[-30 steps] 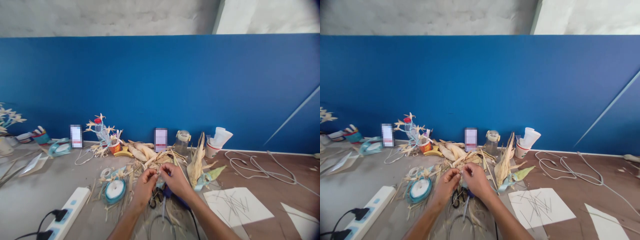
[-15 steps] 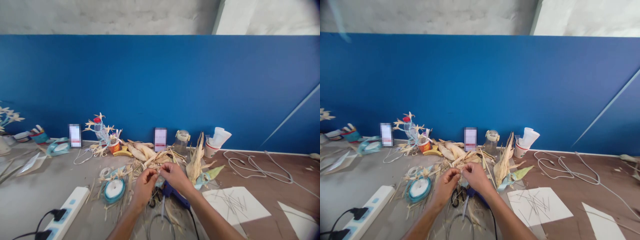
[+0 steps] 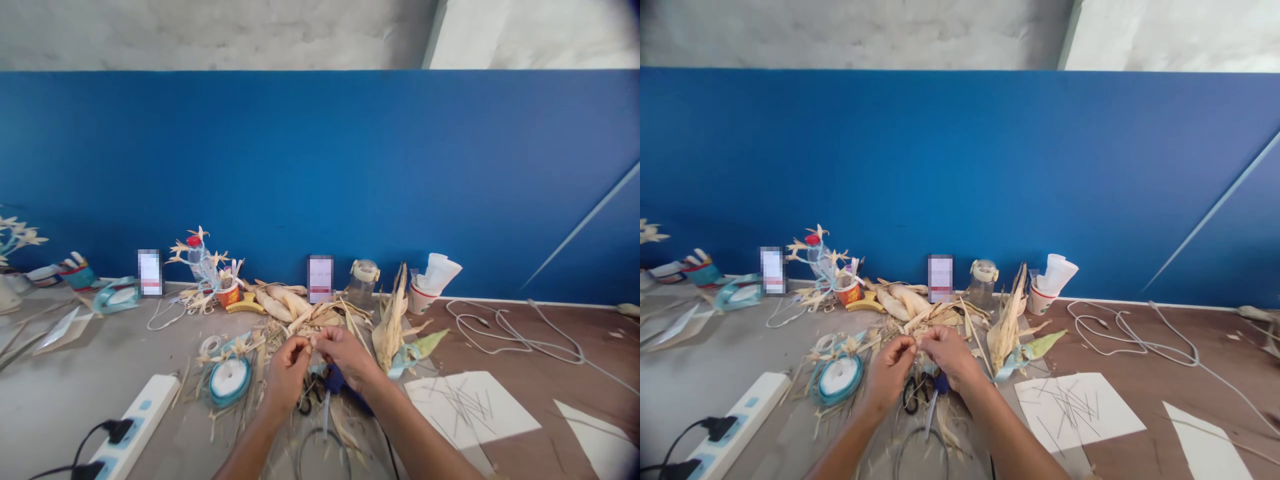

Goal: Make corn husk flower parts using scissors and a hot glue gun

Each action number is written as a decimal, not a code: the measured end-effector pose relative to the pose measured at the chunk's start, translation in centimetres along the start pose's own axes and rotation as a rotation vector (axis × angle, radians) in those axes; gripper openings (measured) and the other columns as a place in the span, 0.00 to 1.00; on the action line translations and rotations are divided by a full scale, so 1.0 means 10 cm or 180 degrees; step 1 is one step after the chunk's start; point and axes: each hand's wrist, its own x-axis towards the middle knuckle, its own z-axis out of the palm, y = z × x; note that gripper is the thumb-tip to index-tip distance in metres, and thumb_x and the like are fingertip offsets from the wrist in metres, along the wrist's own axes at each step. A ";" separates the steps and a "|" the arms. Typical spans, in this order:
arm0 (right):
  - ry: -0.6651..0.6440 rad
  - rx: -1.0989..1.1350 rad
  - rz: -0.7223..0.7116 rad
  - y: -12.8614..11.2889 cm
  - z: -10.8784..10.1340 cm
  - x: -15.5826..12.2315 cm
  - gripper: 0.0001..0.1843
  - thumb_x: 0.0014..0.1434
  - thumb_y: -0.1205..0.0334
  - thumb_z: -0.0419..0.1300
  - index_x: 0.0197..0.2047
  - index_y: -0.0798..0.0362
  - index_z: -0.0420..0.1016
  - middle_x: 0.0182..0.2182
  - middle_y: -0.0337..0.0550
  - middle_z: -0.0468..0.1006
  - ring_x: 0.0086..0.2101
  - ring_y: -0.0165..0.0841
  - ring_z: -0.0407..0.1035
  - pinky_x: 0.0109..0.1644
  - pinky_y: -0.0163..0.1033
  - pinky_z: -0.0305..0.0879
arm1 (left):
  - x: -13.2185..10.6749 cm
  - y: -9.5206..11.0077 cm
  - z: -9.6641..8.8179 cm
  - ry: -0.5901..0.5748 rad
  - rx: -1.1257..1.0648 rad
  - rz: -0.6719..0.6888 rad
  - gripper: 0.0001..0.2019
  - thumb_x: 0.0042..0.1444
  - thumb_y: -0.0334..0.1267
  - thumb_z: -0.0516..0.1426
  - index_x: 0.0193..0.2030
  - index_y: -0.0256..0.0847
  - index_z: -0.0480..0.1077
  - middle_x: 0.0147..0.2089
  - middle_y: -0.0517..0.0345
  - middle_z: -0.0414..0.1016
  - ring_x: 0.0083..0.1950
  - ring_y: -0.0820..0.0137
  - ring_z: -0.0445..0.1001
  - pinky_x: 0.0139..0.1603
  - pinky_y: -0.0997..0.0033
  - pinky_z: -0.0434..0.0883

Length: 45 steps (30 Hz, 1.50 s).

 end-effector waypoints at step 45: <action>-0.0614 0.0798 -0.0739 0.10 0.02 -0.04 0.12 0.44 0.57 0.68 0.25 0.54 0.71 0.19 0.31 0.65 0.22 0.25 0.54 0.28 0.32 0.51 | -0.02 0.05 0.00 -0.0472 -0.1193 -0.0483 0.15 0.48 0.48 0.61 0.28 0.37 0.68 0.22 0.65 0.64 0.20 0.80 0.54 0.22 0.77 0.51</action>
